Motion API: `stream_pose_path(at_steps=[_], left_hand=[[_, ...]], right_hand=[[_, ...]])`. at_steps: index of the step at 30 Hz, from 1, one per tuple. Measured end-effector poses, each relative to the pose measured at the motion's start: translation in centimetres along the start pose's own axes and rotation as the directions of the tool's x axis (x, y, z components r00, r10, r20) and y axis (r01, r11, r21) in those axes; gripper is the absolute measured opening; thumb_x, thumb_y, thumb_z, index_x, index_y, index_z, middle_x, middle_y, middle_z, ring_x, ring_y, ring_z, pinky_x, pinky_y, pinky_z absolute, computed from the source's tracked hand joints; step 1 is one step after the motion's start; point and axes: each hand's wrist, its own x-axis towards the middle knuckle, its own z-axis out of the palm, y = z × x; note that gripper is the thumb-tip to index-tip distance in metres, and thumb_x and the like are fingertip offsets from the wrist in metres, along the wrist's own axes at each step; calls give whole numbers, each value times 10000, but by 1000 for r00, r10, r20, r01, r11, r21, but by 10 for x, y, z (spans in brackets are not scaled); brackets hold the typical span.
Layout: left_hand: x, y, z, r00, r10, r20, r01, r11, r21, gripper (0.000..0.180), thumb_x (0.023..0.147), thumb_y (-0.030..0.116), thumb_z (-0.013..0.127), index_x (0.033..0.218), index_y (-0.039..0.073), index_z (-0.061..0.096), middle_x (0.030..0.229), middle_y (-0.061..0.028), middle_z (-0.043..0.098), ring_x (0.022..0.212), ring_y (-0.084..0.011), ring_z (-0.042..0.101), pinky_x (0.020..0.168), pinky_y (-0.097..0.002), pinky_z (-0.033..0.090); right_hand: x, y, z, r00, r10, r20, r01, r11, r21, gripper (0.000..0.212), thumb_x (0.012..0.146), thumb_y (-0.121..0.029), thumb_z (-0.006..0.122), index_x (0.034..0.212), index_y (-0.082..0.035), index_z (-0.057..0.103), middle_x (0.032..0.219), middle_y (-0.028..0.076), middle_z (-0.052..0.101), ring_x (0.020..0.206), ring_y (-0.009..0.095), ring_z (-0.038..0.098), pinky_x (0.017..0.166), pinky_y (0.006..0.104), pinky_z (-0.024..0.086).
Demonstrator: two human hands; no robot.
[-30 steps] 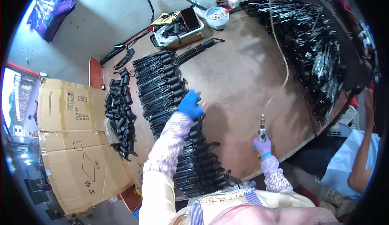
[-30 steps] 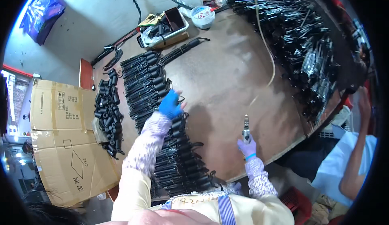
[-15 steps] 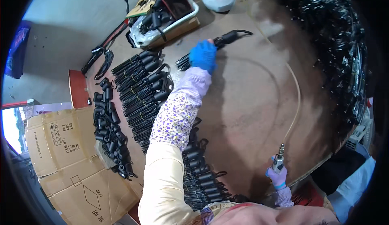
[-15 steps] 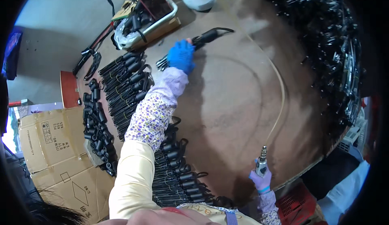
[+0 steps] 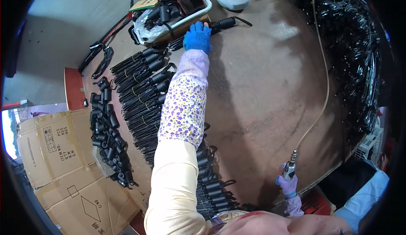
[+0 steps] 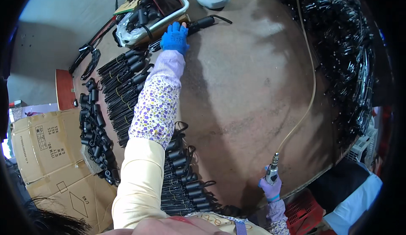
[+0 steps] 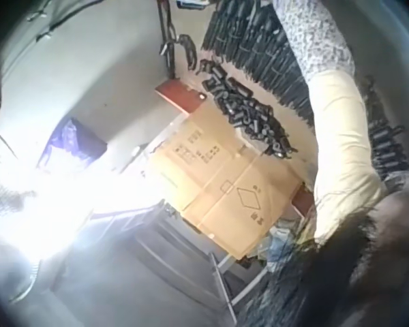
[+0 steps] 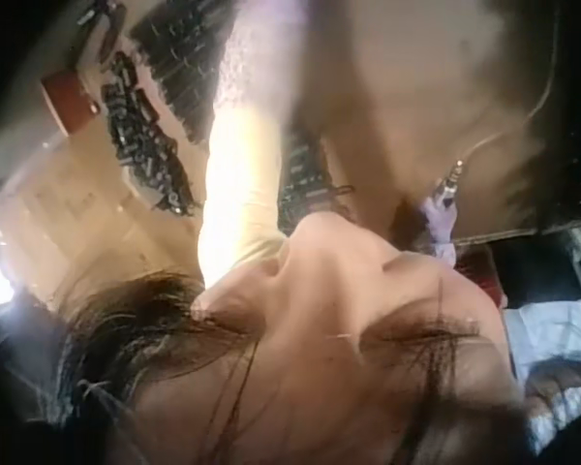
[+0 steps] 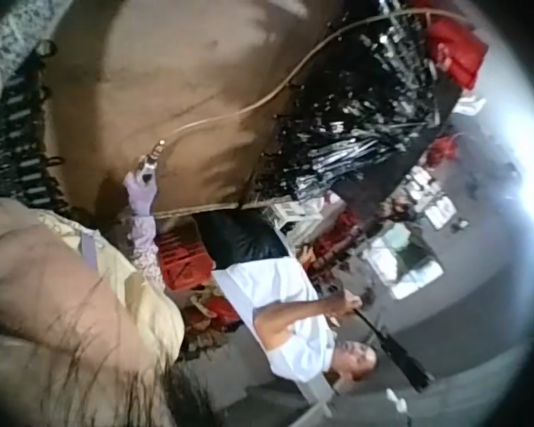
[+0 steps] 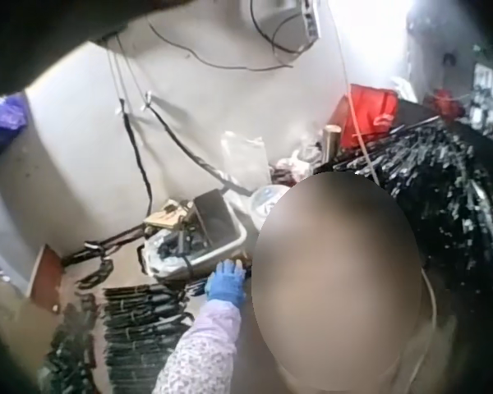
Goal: Assembling and fastening small parts onto black rods using a pneumatic tool at an industrial workstation.
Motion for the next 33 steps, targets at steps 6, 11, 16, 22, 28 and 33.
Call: stream_pose_path(at_steps=[6, 11, 16, 22, 28, 33], left_hand=[[-137, 28, -25, 859, 396, -323, -472, 858, -202, 450, 724, 170, 611, 1169, 125, 561, 1092, -122, 553, 932, -301, 546, 810, -389, 452], [-353, 18, -70, 952, 209, -223, -304, 724, -619, 483, 713, 125, 682, 1188, 114, 594, 1184, -112, 599, 1004, -313, 598, 844, -399, 491], [-535, 6, -108, 939, -321, 126, 313, 638, -704, 382, 695, 62, 701, 1070, 61, 631, 1080, -111, 638, 894, -300, 631, 794, -355, 511], [-635, 50, -116, 561, -773, 295, 753, 328, -571, 294, 761, 86, 667, 1044, 24, 625, 969, -106, 620, 825, -271, 618, 754, -331, 501], [-667, 69, -91, 469, -826, 312, 774, 214, -596, 285, 769, 72, 663, 1049, 28, 634, 954, -97, 627, 811, -245, 621, 746, -313, 500], [-655, 34, -84, 488, -848, 207, 738, 274, -616, 264, 777, 62, 656, 1039, 35, 636, 937, -99, 622, 812, -252, 614, 742, -321, 496]], right_hand=[[32, 19, 3, 998, -38, 51, 32, 994, 104, 526, 713, 34, 572, 1229, -66, 588, 730, 37, 585, 548, 126, 507, 504, 242, 436], [79, 25, 7, 988, -149, 50, 143, 983, 117, 493, 724, 35, 622, 1209, -50, 597, 819, 32, 626, 607, 102, 527, 549, 229, 445], [109, -15, 54, 878, -382, 288, 382, 922, 58, 559, 720, 26, 686, 1265, -26, 570, 876, 17, 640, 675, 88, 544, 636, 211, 448], [80, -103, 174, 418, -608, 675, 849, 526, -52, 576, 705, -42, 738, 1254, 5, 572, 1066, 129, 674, 894, 209, 645, 811, 291, 521], [80, -84, 235, 682, -190, 706, 566, 748, -346, 467, 760, -176, 731, 1184, -25, 605, 977, 110, 666, 803, 193, 603, 757, 291, 502], [92, -70, 231, 774, -99, 625, 464, 761, -454, 452, 788, -235, 718, 1172, -30, 598, 925, 89, 658, 754, 179, 584, 724, 281, 491]])
